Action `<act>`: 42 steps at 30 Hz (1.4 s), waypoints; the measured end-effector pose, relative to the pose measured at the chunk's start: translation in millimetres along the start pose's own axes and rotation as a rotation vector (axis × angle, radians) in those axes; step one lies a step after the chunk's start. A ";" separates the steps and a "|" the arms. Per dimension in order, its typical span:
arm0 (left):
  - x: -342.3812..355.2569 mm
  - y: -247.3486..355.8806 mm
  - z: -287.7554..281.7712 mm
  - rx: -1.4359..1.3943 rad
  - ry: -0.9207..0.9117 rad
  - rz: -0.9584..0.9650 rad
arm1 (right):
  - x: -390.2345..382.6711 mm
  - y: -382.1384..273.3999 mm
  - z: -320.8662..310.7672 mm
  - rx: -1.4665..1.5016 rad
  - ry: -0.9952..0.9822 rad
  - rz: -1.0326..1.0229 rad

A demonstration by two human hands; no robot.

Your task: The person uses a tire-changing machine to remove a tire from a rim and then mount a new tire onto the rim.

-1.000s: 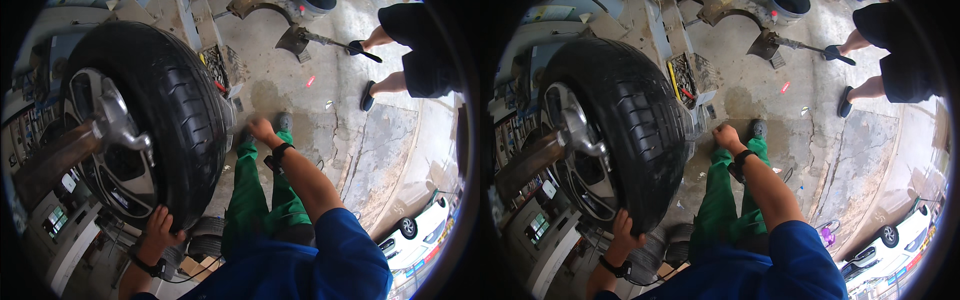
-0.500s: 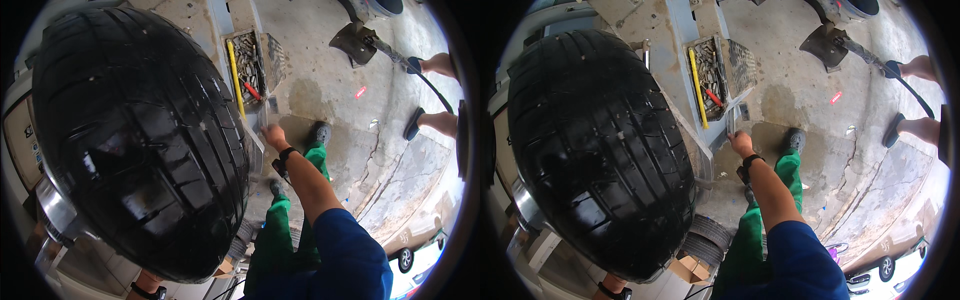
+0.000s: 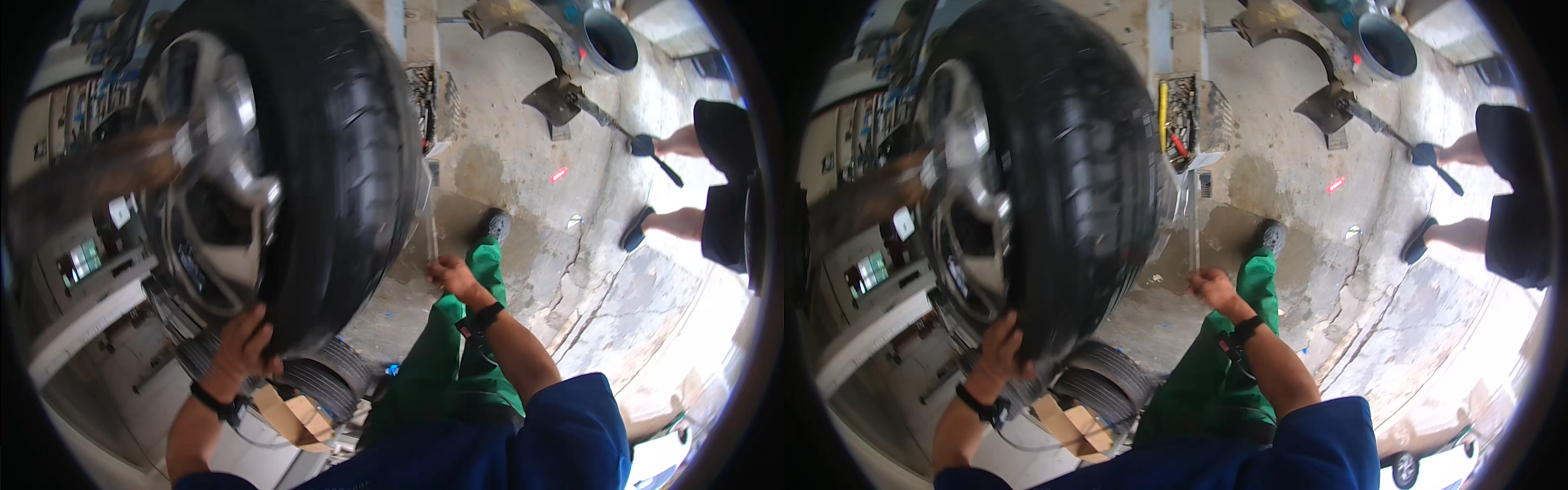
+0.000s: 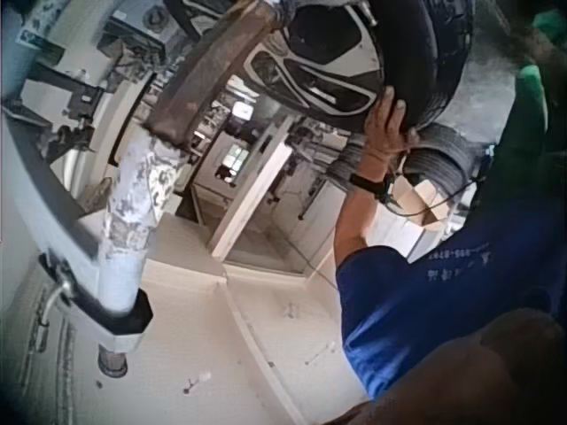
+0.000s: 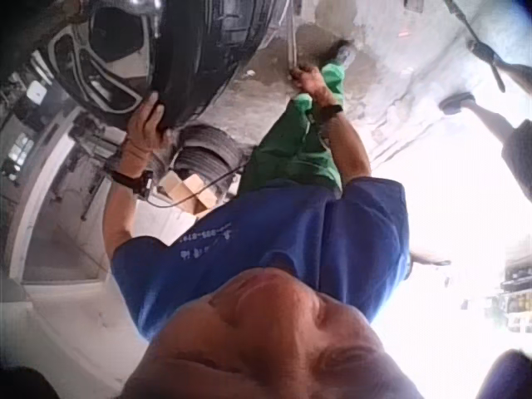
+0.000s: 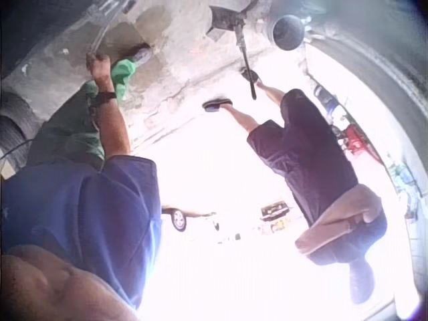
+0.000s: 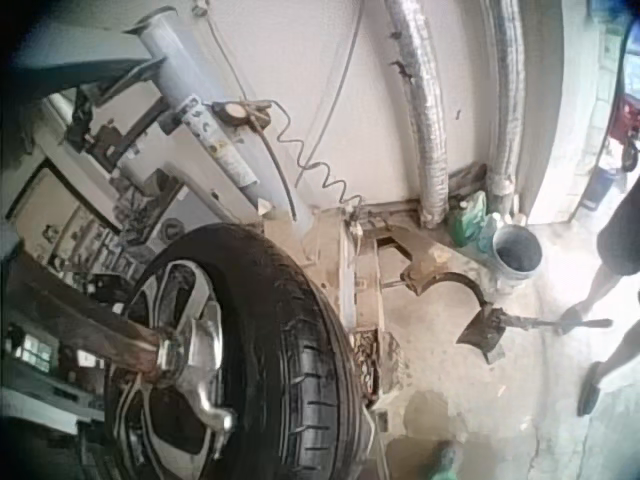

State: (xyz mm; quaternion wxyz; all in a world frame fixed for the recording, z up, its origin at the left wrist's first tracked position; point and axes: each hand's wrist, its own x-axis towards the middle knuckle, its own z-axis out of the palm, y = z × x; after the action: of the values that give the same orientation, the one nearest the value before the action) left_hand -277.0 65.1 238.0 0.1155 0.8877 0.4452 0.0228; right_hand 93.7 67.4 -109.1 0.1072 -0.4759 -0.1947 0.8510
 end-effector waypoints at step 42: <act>-23.5 -5.6 0.2 0.070 0.029 -0.045 | -14.0 149.3 38.1 -0.066 0.265 -0.041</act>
State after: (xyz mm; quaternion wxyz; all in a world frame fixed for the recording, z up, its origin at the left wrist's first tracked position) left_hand -295.5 49.6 238.0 0.0784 0.8806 0.4670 0.0176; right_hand 69.0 -81.1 -145.2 0.1338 -0.5832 -0.2162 0.7715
